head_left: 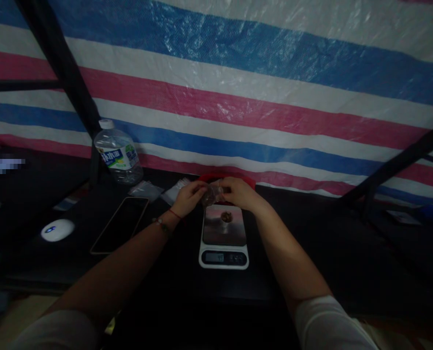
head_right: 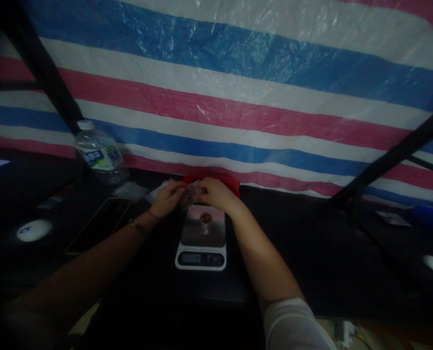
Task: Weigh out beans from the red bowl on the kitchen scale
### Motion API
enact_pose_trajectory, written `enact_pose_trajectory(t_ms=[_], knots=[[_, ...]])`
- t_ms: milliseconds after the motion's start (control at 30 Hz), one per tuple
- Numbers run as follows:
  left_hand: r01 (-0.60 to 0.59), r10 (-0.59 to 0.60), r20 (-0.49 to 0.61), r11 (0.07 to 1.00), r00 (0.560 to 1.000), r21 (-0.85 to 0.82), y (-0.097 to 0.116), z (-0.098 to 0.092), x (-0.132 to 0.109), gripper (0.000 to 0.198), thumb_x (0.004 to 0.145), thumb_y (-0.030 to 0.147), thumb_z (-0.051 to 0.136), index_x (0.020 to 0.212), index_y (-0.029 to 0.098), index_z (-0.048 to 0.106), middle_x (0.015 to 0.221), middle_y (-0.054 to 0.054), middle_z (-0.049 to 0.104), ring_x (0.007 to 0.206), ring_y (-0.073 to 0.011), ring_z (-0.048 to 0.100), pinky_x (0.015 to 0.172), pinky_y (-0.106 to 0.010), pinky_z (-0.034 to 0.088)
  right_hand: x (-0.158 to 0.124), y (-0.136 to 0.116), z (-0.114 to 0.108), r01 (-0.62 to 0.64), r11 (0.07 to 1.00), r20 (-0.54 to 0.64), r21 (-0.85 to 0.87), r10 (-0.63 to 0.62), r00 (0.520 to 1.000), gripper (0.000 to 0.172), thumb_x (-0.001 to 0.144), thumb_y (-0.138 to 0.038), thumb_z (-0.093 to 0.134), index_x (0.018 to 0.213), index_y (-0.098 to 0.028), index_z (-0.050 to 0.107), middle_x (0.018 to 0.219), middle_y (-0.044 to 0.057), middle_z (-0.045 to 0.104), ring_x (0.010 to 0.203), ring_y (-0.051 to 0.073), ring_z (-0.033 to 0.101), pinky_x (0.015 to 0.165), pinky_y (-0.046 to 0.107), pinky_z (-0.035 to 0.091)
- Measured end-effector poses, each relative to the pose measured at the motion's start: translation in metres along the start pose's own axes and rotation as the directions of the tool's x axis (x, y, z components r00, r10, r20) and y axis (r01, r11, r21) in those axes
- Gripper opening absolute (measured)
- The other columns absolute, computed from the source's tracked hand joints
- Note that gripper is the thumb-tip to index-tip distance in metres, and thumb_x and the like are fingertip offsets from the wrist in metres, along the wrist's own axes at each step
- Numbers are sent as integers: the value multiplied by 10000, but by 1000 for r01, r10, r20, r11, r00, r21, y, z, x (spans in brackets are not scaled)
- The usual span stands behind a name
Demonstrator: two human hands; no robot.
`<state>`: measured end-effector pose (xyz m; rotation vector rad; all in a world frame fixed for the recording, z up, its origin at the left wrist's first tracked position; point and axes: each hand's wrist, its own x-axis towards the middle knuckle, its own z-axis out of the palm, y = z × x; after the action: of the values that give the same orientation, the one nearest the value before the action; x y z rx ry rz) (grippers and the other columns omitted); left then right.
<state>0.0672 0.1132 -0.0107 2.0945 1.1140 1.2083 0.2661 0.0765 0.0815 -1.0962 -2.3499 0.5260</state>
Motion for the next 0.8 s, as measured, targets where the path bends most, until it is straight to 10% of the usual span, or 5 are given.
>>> enact_pose_trajectory(t_ms=[133, 300, 567, 800], knots=[[-103, 115, -144, 991, 983, 86, 3, -7, 0, 373, 911, 430, 404, 1059, 168, 626, 1055, -90, 670, 996, -217, 612, 904, -371, 485, -1, 2, 1, -35, 999, -10, -19, 35, 999, 243, 718, -194, 707, 958, -207, 741, 790, 8, 684, 757, 169, 594, 711, 266, 431], [-294, 287, 64, 941, 956, 170, 17, -6, -3, 792, 632, 507, 741, 1294, 154, 487, 1276, -145, 577, 1171, -314, 538, 1024, -452, 412, 11, -4, 14, -50, 990, 21, -131, 53, 998, 111, 728, -240, 707, 816, -185, 745, 706, 9, 663, 685, 155, 577, 663, 258, 408], [62, -78, -101, 987, 992, -151, -7, 10, -1, 435, 750, 400, 644, 1104, 163, 560, 1058, -73, 662, 970, -236, 631, 889, -387, 503, 25, 22, 2, -201, 967, -219, -157, 164, 962, 235, 919, -211, 460, 949, -141, 682, 954, 67, 683, 875, 156, 585, 803, 270, 422], [142, -191, -123, 934, 974, -327, -23, 12, 0, 440, 757, 456, 623, 1086, 174, 546, 1066, -62, 648, 994, -220, 611, 925, -378, 475, 1, 73, 25, -305, 847, 123, -436, 392, 912, 372, 796, -247, 656, 1160, -171, 664, 1158, 120, 655, 1020, 224, 612, 886, 274, 436]])
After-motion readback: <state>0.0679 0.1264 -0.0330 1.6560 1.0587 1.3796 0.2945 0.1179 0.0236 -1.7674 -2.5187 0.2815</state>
